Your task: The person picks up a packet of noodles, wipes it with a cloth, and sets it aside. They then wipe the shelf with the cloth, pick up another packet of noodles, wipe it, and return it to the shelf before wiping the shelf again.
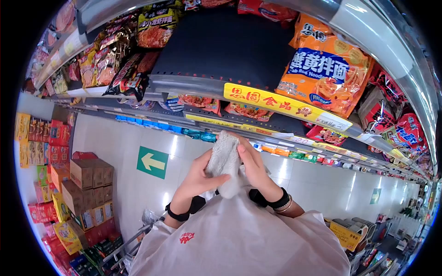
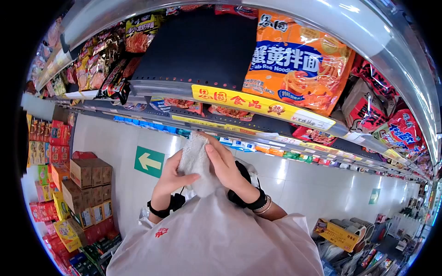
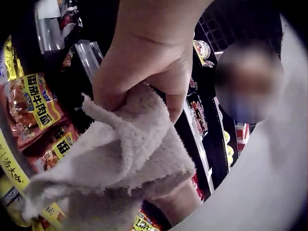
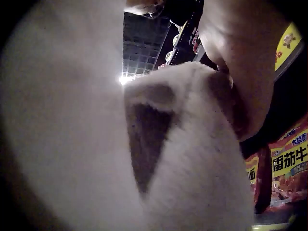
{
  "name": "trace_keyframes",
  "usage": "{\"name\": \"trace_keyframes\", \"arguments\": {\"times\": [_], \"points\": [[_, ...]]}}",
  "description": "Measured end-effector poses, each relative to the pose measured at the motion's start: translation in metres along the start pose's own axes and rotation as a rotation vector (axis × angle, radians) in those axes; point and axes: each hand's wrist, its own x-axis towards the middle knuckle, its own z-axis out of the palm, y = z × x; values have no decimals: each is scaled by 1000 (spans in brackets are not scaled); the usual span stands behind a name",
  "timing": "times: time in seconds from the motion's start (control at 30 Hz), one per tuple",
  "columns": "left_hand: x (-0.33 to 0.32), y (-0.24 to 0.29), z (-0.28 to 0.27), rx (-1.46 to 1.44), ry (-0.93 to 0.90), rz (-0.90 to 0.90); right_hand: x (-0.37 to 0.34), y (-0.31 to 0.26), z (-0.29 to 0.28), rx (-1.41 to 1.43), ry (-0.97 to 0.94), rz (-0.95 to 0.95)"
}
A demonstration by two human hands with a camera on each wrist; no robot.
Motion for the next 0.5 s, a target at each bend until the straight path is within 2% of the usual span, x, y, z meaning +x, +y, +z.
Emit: {"name": "trace_keyframes", "arguments": {"times": [0.07, 0.17, 0.23, 0.3, 0.33, 0.4, 0.5], "points": [[-4, -3, -7, -223, -73, -63, 0, -8, -2, 45, -35, -34], [-10, -10, -16, -395, -188, -40, -6, -1, -14, 106, -140, -51], [-10, -15, -17, -427, -200, -31, -9, 0, -22, 119, -280, -2], [-10, -24, -22, -589, -156, -207, -13, -6, -21, 100, -249, 44], [-9, -24, -21, -588, -155, -208, -15, -10, -20, 80, -217, 91], [-4, -21, -18, -360, -95, -226, -17, -15, -20, -11, -162, 69], [-2, -28, -17, -315, -100, -207, -17, -26, -19, -142, -83, 11]]}}
